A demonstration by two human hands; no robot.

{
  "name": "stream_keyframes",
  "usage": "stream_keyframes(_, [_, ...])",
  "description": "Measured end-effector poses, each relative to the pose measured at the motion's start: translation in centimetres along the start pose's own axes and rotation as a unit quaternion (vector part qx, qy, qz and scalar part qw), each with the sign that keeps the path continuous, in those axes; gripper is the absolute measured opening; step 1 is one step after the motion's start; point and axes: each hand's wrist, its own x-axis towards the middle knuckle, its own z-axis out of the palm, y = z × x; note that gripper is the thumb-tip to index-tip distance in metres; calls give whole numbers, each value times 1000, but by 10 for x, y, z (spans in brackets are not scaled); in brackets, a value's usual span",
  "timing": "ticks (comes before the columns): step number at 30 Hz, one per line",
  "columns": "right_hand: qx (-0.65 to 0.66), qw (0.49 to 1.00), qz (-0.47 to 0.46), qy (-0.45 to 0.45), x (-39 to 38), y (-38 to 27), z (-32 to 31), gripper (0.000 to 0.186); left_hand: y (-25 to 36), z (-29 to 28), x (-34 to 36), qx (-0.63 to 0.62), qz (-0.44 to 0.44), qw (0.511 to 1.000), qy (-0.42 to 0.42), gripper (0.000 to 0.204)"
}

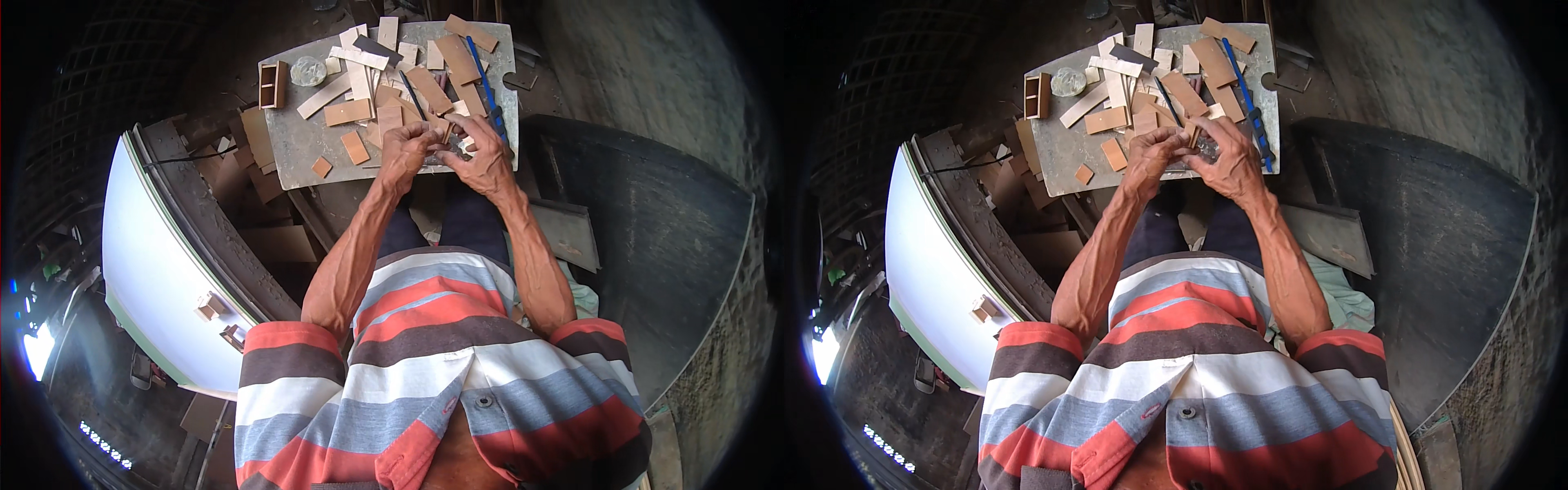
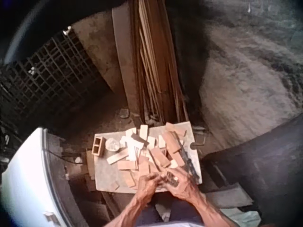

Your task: The person carves a small rectangular block of wood using a knife. They hold the wood in their left hand and use the knife in their right hand to scrape and shape the surface, occasionally adjusting their grip.

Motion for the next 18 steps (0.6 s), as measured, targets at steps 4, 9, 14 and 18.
stream_keyframes(4, [11,999,-1,44,-2,1,14,46,-7,8,-7,64,66,995,39,19])
stream_keyframes(9, [19,998,-19,57,-1,-2,15,43,-3,18,-20,78,106,989,63,24])
stream_keyframes(14, [39,997,-28,58,1,-4,16,42,-4,20,-23,69,123,987,81,26])
stream_keyframes(18, [42,997,-33,49,3,-5,15,41,-5,19,-22,38,127,989,62,27])
